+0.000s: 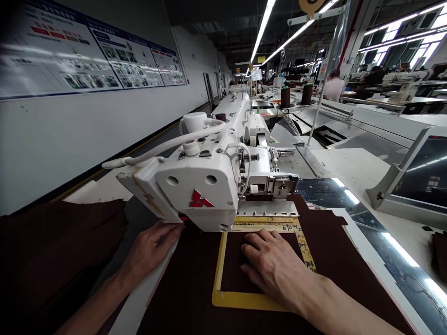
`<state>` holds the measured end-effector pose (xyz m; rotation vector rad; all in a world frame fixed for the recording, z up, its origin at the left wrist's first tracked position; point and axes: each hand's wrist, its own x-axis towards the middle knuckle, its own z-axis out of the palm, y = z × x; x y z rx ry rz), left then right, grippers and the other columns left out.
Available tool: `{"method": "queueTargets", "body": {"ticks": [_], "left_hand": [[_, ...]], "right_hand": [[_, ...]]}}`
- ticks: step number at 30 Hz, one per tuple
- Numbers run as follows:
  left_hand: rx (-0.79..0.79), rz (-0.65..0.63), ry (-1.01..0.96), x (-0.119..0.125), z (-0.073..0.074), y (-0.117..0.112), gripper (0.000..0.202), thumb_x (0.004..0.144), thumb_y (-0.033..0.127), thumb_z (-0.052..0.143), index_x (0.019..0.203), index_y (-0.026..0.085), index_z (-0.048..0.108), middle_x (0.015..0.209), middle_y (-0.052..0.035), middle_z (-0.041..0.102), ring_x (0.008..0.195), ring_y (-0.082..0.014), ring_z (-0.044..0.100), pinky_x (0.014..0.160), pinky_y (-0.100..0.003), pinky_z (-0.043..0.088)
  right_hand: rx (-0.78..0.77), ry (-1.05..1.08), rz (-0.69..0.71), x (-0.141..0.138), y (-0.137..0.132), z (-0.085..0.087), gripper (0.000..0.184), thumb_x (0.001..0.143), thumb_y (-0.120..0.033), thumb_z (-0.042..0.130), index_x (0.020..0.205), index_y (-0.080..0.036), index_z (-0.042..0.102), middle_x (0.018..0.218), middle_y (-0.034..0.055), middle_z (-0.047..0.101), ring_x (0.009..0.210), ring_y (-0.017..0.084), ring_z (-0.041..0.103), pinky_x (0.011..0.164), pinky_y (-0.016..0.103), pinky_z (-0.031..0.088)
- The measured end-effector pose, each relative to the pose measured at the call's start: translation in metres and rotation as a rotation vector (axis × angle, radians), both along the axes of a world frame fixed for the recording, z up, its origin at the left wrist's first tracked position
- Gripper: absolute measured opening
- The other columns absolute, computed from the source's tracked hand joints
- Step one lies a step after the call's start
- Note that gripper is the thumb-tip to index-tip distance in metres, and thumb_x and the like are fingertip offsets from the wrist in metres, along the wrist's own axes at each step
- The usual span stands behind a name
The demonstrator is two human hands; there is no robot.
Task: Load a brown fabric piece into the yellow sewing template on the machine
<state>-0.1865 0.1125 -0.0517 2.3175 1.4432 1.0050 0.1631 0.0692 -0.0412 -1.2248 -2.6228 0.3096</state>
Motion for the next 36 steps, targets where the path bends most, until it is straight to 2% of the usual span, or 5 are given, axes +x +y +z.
{"method": "queueTargets", "body": {"ticks": [8,15,20,28,36], "left_hand": [[0.039,-0.034,0.016,0.000,-0.004,0.001,0.022,0.101,0.034,0.058,0.106,0.026,0.077,0.098,-0.0023,0.078,0.088,-0.0173,0.074,0.075,-0.020,0.058],[0.066,-0.024,0.057,0.003,-0.002,0.000,0.026,0.101,0.038,0.056,0.103,0.023,0.078,0.097,-0.0040,0.079,0.088,-0.0199,0.074,0.078,-0.025,0.059],[0.003,0.018,0.067,0.008,0.001,-0.001,0.035,0.100,0.046,0.053,0.102,0.021,0.078,0.098,-0.0062,0.079,0.089,-0.0222,0.074,0.083,-0.030,0.060],[0.080,-0.048,0.046,0.011,0.000,-0.002,0.024,0.100,0.033,0.058,0.099,0.019,0.077,0.097,-0.0037,0.079,0.087,-0.0191,0.074,0.091,-0.029,0.057],[0.077,-0.047,0.059,0.011,-0.001,-0.001,0.024,0.100,0.033,0.058,0.098,0.018,0.077,0.098,-0.0033,0.079,0.088,-0.0179,0.074,0.090,-0.026,0.057]], "right_hand": [[0.147,0.059,-0.033,0.003,-0.002,-0.014,0.023,0.100,-0.030,0.055,0.115,-0.019,0.069,0.121,0.0127,0.066,0.106,0.032,0.060,0.089,0.049,0.052],[0.152,0.071,-0.017,0.005,-0.002,-0.014,0.026,0.102,-0.031,0.052,0.118,-0.018,0.068,0.120,0.0134,0.066,0.104,0.030,0.060,0.088,0.048,0.051],[0.141,0.029,-0.020,0.009,-0.003,-0.019,0.027,0.103,-0.033,0.052,0.122,-0.020,0.066,0.125,0.0132,0.065,0.109,0.030,0.058,0.091,0.048,0.048],[0.130,0.017,0.009,0.013,0.001,-0.023,0.027,0.104,-0.034,0.051,0.124,-0.020,0.063,0.125,0.0119,0.064,0.110,0.029,0.057,0.092,0.047,0.047],[0.129,0.007,0.007,0.013,0.000,-0.021,0.028,0.104,-0.035,0.050,0.123,-0.019,0.063,0.124,0.0126,0.064,0.109,0.029,0.056,0.092,0.047,0.046]]}}
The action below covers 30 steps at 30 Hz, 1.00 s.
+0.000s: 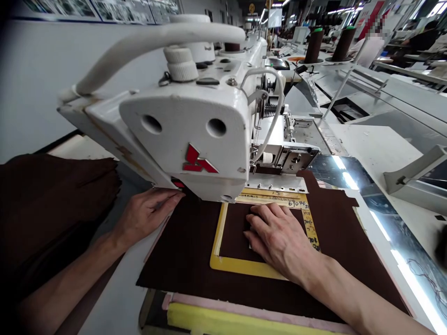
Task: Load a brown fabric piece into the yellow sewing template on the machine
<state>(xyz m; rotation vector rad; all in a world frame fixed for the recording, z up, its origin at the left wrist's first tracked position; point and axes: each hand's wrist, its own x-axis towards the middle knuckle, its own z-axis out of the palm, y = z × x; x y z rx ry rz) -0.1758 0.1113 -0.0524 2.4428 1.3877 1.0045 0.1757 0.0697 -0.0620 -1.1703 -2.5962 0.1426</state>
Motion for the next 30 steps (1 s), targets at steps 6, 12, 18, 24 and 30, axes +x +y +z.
{"method": "queueTargets", "body": {"ticks": [6,12,18,24,30], "left_hand": [[-0.012,0.017,0.015,-0.002,-0.002,0.001,0.027,0.100,0.037,0.057,0.100,0.019,0.077,0.099,-0.0037,0.079,0.088,-0.0185,0.074,0.091,-0.027,0.057],[-0.035,0.015,0.015,0.000,0.002,0.000,0.027,0.100,0.037,0.058,0.099,0.018,0.078,0.098,-0.0053,0.079,0.088,-0.0194,0.075,0.090,-0.027,0.057],[-0.059,0.040,0.023,-0.005,0.001,0.000,0.028,0.100,0.039,0.056,0.103,0.021,0.077,0.099,-0.0049,0.079,0.089,-0.0198,0.075,0.085,-0.025,0.058],[-0.061,0.010,0.005,-0.019,-0.008,0.007,0.025,0.100,0.040,0.058,0.109,0.025,0.076,0.106,-0.0031,0.078,0.097,-0.0186,0.074,0.079,-0.019,0.058],[0.038,0.074,0.097,-0.029,-0.021,0.020,0.038,0.098,0.059,0.053,0.103,0.031,0.077,0.106,0.0030,0.079,0.093,-0.0196,0.077,0.090,-0.023,0.059]], "right_hand": [[0.021,0.016,0.000,-0.001,0.000,0.001,0.026,0.105,-0.034,0.050,0.120,-0.019,0.065,0.122,0.0129,0.064,0.107,0.029,0.056,0.090,0.046,0.046],[0.026,0.042,0.000,0.000,0.000,-0.001,0.026,0.105,-0.034,0.051,0.119,-0.017,0.065,0.121,0.0127,0.064,0.105,0.029,0.056,0.090,0.047,0.047],[0.009,0.061,-0.015,-0.009,-0.002,0.006,0.025,0.103,-0.031,0.053,0.117,-0.017,0.067,0.117,0.0127,0.064,0.100,0.029,0.057,0.088,0.049,0.049],[0.013,0.102,-0.090,0.022,0.003,0.023,0.028,0.106,-0.032,0.048,0.126,-0.019,0.063,0.123,0.0108,0.064,0.107,0.026,0.059,0.092,0.045,0.051],[0.027,0.253,-0.473,0.094,0.001,0.034,0.027,0.107,-0.037,0.044,0.115,-0.023,0.067,0.112,0.0070,0.068,0.096,0.021,0.064,0.084,0.037,0.053]]}}
